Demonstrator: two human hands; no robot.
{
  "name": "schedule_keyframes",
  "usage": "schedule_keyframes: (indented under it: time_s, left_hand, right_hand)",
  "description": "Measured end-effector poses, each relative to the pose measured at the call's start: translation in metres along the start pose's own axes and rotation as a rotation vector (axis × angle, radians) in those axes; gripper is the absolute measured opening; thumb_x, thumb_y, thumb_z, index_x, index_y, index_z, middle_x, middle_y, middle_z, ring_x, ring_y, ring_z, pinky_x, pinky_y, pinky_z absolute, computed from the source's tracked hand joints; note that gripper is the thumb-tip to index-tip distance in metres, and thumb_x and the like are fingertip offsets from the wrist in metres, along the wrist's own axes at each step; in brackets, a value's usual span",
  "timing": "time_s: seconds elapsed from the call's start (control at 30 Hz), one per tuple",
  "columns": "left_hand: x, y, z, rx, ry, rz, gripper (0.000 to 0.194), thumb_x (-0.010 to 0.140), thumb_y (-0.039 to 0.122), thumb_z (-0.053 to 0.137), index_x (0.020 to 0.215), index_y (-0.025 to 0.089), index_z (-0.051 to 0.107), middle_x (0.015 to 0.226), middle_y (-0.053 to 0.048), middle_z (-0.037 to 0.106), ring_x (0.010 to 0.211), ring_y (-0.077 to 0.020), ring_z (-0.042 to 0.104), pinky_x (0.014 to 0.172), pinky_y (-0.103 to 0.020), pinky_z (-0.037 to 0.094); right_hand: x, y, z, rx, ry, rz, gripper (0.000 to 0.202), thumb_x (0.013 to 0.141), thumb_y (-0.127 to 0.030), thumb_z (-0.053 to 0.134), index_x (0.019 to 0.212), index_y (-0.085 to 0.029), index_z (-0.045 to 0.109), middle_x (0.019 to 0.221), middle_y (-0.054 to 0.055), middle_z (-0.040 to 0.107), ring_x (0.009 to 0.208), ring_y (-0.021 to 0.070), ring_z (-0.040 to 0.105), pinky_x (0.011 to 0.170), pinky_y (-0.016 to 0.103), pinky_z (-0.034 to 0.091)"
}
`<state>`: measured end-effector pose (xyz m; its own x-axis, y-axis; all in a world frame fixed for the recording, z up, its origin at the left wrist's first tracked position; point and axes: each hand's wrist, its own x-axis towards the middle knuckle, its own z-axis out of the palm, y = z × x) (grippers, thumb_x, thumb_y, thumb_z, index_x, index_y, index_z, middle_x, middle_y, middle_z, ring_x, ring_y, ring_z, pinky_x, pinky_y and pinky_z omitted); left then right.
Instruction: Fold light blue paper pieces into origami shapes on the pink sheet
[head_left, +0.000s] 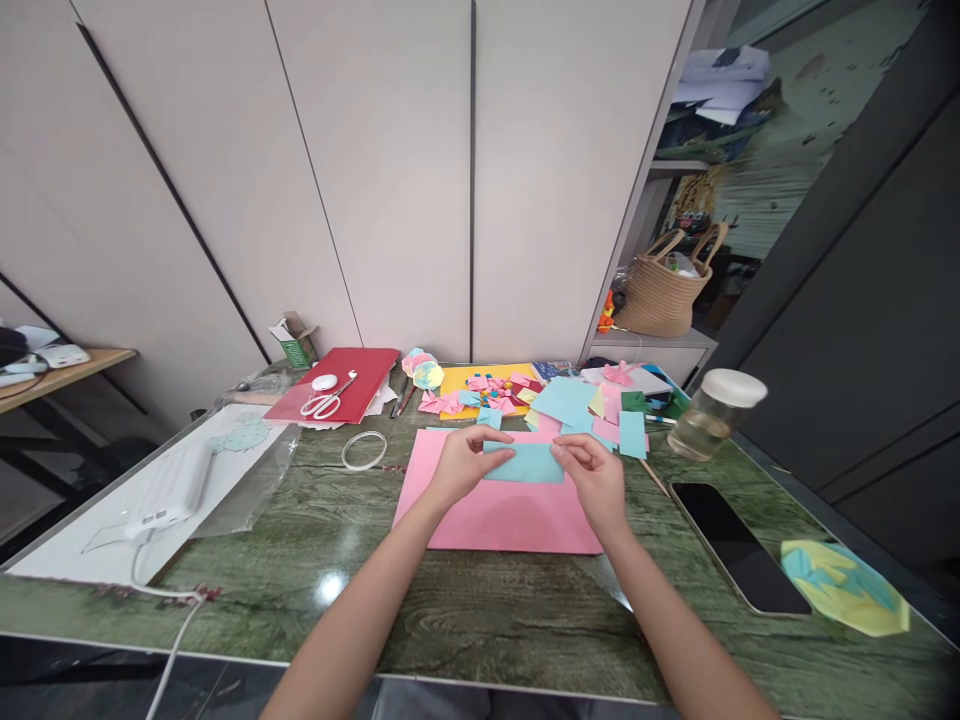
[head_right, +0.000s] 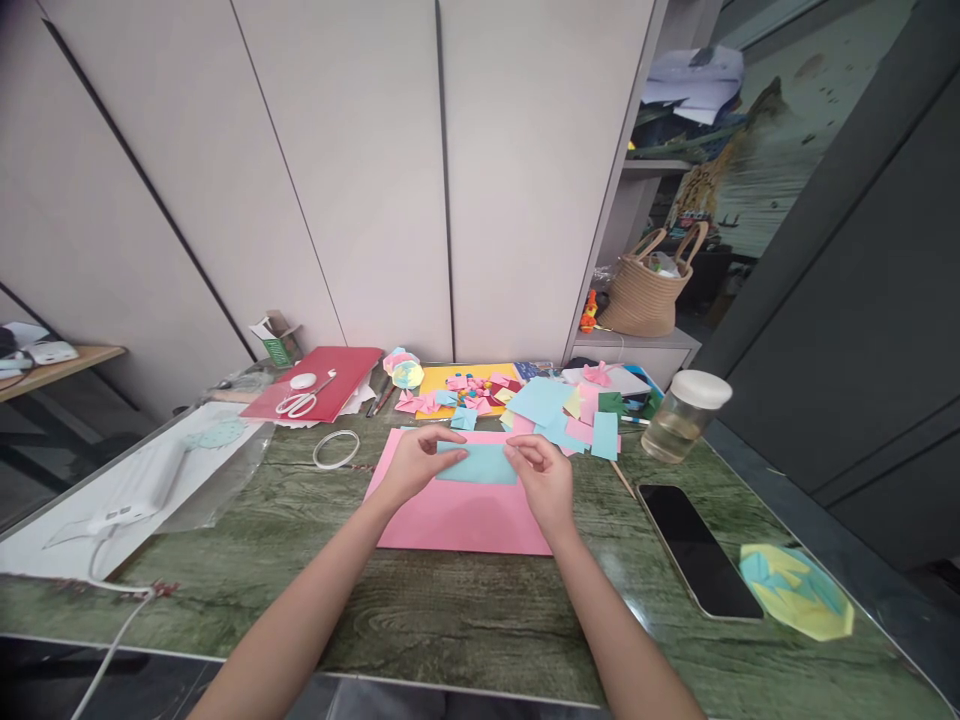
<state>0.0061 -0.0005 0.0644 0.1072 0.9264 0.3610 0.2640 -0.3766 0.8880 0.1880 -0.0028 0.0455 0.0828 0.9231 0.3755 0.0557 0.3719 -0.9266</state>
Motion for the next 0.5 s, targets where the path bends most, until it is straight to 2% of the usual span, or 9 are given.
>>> schedule_keyframes:
  time_s: [0.07,0.17,0.27,0.33,0.5]
  left_hand:
    - [0.001,-0.002,-0.001,0.009,-0.019,0.002,0.020,0.064,0.031,0.062,0.079,0.018,0.062,0.082,-0.004,0.063,0.071,-0.0145,0.054,0.058,-0.024,0.039]
    - [0.004,-0.012,-0.002,0.023,-0.079,-0.007,0.017,0.065,0.028,0.060,0.079,0.017,0.060,0.082,-0.004,0.061,0.071,-0.0134,0.054,0.058,-0.022,0.039]
    - [0.004,-0.030,-0.002,0.082,-0.218,-0.075,0.020,0.065,0.022,0.056,0.084,0.017,0.055,0.074,-0.002,0.058,0.067,-0.0127,0.054,0.052,-0.020,0.038]
    - [0.003,-0.043,0.001,0.205,-0.327,-0.123,0.023,0.064,0.018,0.054,0.087,0.018,0.052,0.066,0.001,0.056,0.060,-0.0119,0.053,0.050,-0.020,0.037]
    - [-0.002,-0.062,0.010,0.662,-0.433,-0.117,0.032,0.065,0.011,0.045,0.095,0.022,0.047,0.072,0.000,0.056,0.069,-0.0148,0.053,0.059,-0.023,0.037]
  right_hand:
    - [0.003,0.004,-0.001,-0.008,-0.029,0.007,0.020,0.068,-0.033,0.058,0.079,-0.016,0.057,0.067,0.003,0.059,0.061,0.0136,0.052,0.050,0.023,0.039]
    - [0.011,0.019,-0.005,-0.039,-0.149,0.047,0.021,0.067,-0.034,0.058,0.078,-0.015,0.057,0.062,0.001,0.058,0.057,0.0124,0.051,0.051,0.023,0.038]
    - [0.017,0.040,-0.006,-0.140,-0.294,0.110,0.020,0.066,-0.034,0.057,0.074,-0.015,0.057,0.060,0.000,0.058,0.055,0.0125,0.051,0.053,0.024,0.038]
    - [0.017,0.054,-0.003,-0.260,-0.359,0.120,0.015,0.067,-0.030,0.055,0.070,-0.015,0.057,0.060,-0.001,0.058,0.054,0.0122,0.051,0.053,0.023,0.037]
    - [0.009,0.068,0.009,-0.660,-0.433,-0.097,0.010,0.070,-0.015,0.046,0.072,-0.017,0.056,0.066,0.000,0.057,0.064,0.0124,0.052,0.062,0.023,0.036]
